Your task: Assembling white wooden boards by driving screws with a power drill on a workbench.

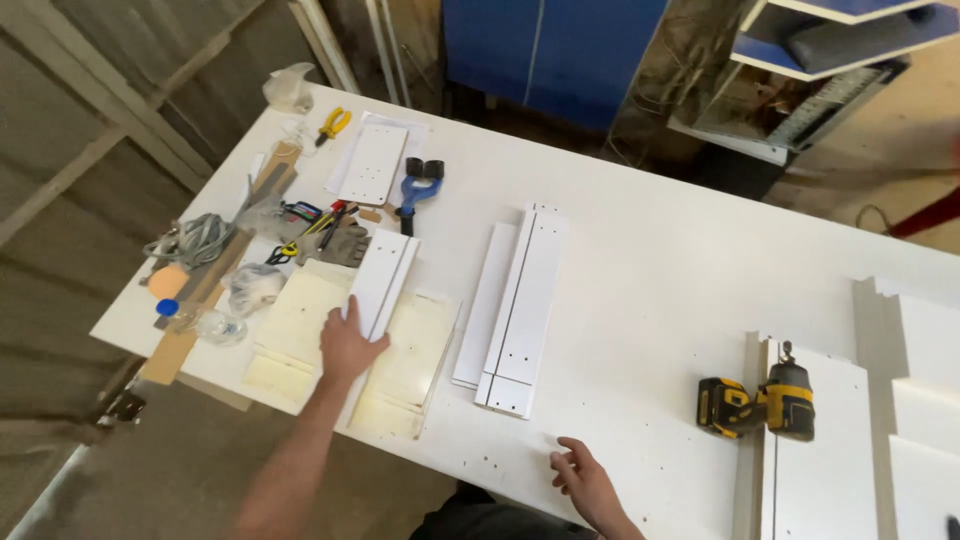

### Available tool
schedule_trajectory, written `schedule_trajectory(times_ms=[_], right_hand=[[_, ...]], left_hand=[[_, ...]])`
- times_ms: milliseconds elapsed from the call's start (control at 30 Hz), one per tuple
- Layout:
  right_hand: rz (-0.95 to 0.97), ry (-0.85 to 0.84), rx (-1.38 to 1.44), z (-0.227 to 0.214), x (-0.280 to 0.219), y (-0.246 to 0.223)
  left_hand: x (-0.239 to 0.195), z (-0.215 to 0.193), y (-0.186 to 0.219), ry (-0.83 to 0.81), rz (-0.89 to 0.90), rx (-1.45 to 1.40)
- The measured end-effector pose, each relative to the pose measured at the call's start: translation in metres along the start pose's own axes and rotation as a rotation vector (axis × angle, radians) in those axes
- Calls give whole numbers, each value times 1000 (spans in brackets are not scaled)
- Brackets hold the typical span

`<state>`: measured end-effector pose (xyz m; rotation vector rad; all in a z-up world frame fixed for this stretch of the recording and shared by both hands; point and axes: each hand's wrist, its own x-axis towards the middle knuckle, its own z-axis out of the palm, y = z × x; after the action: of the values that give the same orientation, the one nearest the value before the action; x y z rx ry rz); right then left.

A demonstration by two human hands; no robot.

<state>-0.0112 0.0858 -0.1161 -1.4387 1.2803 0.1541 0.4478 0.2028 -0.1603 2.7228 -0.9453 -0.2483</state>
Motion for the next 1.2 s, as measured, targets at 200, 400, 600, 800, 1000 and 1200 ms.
schedule_trajectory(times_ms=[200, 400, 600, 800, 1000, 1200], right_hand=[[240, 167, 119, -13, -9, 49], [268, 223, 171, -17, -9, 55], [312, 246, 11, -20, -15, 46], [211, 250, 100, -27, -33, 35], [254, 297, 218, -48, -50, 76], [223, 287, 285, -79, -41, 145]], left_hand=[[14, 58, -60, 68, 42, 41], [4, 62, -48, 6, -20, 80], [-4, 30, 158, -223, 194, -181], [14, 90, 296, -297, 89, -129], [19, 102, 297, -276, 78, -117], [0, 9, 280, -366, -2, -694]])
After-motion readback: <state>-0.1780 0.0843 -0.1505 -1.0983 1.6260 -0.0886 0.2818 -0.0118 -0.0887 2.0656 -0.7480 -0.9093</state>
